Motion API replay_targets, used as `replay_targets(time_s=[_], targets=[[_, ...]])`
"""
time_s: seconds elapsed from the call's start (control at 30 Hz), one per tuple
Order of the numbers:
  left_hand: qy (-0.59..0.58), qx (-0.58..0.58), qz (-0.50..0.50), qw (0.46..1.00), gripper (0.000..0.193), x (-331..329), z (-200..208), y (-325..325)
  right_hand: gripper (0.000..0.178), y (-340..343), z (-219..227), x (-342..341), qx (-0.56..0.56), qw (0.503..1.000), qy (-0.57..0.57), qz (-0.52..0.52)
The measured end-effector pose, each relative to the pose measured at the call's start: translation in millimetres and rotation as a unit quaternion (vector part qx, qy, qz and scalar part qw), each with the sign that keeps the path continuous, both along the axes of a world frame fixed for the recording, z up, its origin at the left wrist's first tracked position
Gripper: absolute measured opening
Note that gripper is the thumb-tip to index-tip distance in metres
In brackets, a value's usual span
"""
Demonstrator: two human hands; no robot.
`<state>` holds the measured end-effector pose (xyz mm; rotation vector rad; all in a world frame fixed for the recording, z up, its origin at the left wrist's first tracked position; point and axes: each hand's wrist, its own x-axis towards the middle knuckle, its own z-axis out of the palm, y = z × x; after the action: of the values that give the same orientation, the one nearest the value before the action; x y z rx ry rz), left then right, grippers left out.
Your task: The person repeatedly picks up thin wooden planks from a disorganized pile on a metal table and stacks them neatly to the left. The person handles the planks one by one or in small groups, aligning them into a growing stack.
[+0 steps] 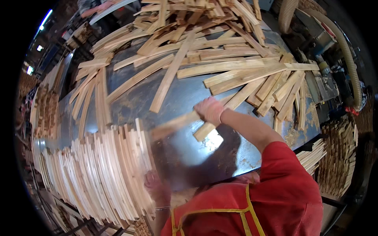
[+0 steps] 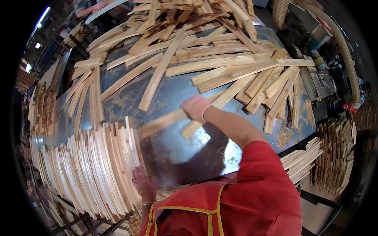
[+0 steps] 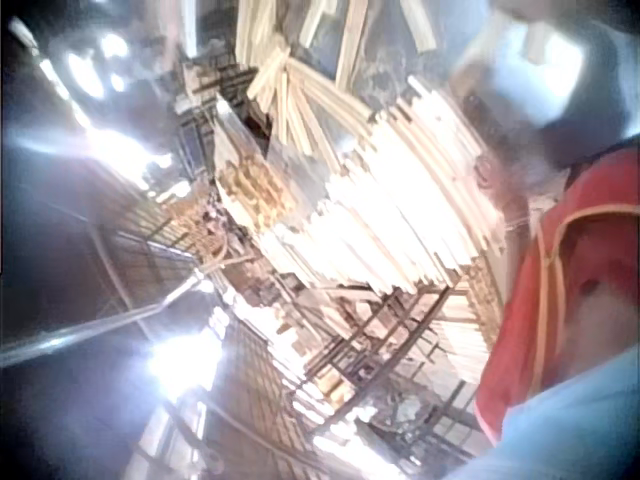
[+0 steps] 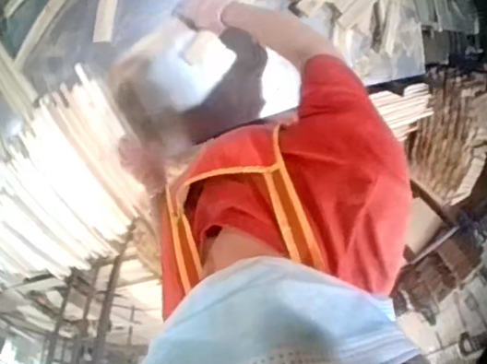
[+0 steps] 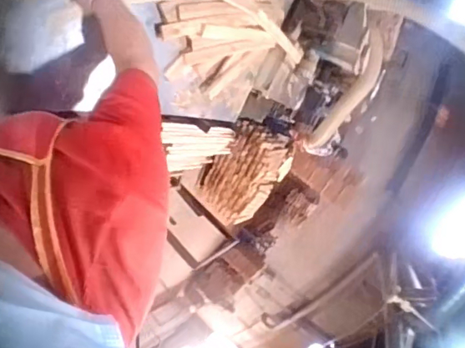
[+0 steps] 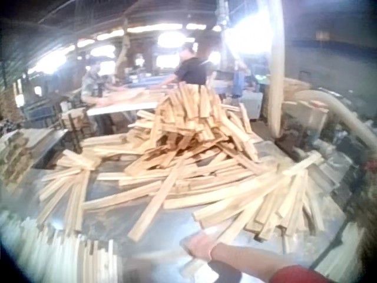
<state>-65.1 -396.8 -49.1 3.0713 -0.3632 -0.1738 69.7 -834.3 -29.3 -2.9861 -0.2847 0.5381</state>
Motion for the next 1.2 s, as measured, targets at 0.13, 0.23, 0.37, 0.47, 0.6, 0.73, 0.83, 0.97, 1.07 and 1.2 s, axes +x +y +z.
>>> replay_targets(time_s=[0.13,0.23,0.37,0.47,0.6,0.73,0.83,0.97,1.07,1.2], targets=[[-0.007,-0.052,-0.122,0.991,0.089,17.3,4.8,-94.0,0.050,-47.2,56.6,-23.9,0.123,0.987,-0.091,0.054],[-0.011,-0.043,-0.160,0.986,0.085,55.4,13.9,-160.8,0.065,-171.0,47.7,-28.5,-0.014,0.989,-0.131,-0.068],[0.022,-0.054,-0.183,0.981,0.078,99.6,-17.0,-185.8,0.066,-239.1,24.2,-18.3,-0.107,0.989,-0.039,-0.095],[0.138,0.045,-0.139,0.980,0.082,98.6,3.6,-186.8,0.052,-191.8,59.6,-12.5,-0.095,0.990,0.101,-0.031],[0.193,-0.187,0.055,0.962,0.061,42.9,-4.3,-128.6,0.063,-131.1,62.8,-36.4,0.168,0.965,0.129,-0.157],[0.274,-0.376,0.225,0.856,0.050,-6.0,4.2,-95.0,0.078,-24.8,5.7,-63.7,0.454,0.833,0.147,-0.279],[0.214,-0.332,0.194,0.898,0.050,-24.9,11.2,-66.8,0.074,90.8,-13.5,-66.7,0.417,0.852,0.186,-0.257],[0.002,0.019,0.016,1.000,0.061,-37.2,30.1,-48.2,0.056,219.1,-67.6,-74.4,0.383,0.907,0.147,-0.099],[-0.039,0.053,0.004,0.998,0.065,-36.7,-14.7,-0.8,0.050,244.0,-41.8,-72.4,0.344,0.928,0.139,0.039],[-0.076,0.113,-0.022,0.990,0.070,-37.0,-21.5,19.8,0.060,153.3,37.1,-79.5,0.190,0.962,0.081,0.177]])
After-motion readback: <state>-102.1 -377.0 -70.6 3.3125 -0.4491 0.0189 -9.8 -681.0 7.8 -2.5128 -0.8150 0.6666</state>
